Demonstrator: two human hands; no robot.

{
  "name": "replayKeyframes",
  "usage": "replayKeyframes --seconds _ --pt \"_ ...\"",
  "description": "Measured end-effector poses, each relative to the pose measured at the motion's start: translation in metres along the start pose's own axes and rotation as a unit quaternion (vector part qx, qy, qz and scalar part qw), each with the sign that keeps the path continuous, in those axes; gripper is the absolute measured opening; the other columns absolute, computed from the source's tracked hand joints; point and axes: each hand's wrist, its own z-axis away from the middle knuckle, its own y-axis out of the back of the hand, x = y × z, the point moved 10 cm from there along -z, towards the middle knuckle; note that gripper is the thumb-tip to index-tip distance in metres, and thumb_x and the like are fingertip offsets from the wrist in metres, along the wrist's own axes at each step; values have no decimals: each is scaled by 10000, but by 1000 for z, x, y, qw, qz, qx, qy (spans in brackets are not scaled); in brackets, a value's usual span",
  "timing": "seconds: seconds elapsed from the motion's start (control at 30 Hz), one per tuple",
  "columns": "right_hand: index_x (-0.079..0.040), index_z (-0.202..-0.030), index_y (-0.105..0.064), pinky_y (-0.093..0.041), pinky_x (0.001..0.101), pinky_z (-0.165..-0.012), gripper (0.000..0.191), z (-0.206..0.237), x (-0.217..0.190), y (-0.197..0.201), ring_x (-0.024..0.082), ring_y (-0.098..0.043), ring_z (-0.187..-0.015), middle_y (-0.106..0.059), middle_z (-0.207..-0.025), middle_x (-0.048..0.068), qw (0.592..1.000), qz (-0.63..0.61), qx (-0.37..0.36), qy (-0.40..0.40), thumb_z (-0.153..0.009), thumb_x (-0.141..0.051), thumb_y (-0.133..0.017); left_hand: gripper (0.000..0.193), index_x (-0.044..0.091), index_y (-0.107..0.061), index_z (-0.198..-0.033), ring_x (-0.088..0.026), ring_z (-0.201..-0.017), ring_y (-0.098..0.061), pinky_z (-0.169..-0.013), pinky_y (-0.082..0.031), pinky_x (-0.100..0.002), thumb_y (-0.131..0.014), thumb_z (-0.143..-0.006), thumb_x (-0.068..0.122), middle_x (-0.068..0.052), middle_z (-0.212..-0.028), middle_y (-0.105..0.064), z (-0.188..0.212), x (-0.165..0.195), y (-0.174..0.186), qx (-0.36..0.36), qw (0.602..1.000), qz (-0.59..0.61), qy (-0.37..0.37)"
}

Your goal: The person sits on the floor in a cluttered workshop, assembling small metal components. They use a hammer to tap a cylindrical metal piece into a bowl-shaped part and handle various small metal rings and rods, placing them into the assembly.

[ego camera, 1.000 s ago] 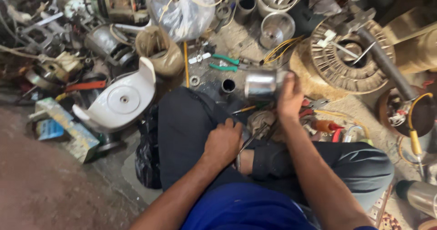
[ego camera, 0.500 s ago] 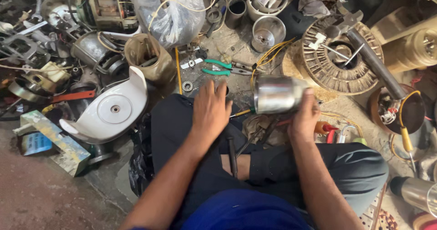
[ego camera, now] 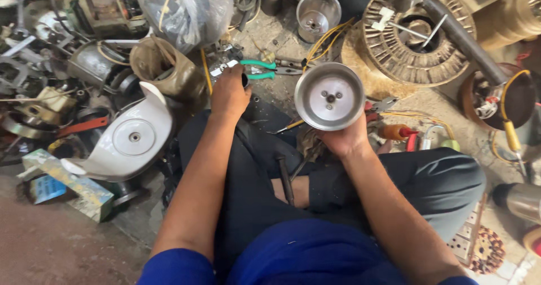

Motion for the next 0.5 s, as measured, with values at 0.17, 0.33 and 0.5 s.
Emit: replayKeyframes --seconds 0.17,0.33,0.5 --pt "-169 -1213 -681 -613 485 -745 455 -1 4 -5 282 -711 -1070 -737 -1175 65 996 -51 -63 -22 -937 -512 -564 523 96 -648 -1188 -415 -1060 -669 -871 -537 -505 -887 -739 216 -176 -1142 -689 -1 -11 10 17 999 36 12" --pt "-101 -1300 -654 -637 463 -751 485 4 -5 5 346 -701 -1082 -703 -1222 126 996 -40 -74 13 -1025 -492 -572 694 41 -580 -1278 -463 -1025 -622 -786 -516 -534 -880 -669 186 -246 -1200 -618 7 4 27 7 999 4 32" --pt "-119 -1338 -629 -642 467 -750 490 4 5 21 301 -711 -1122 -700 -1265 105 999 35 -18 26 -1077 -497 -459 382 86 -550 -1308 -379 -1093 -667 -924 -548 -472 -759 -1012 208 -172 -1174 -646 62 81 74 143 980 95 -101"
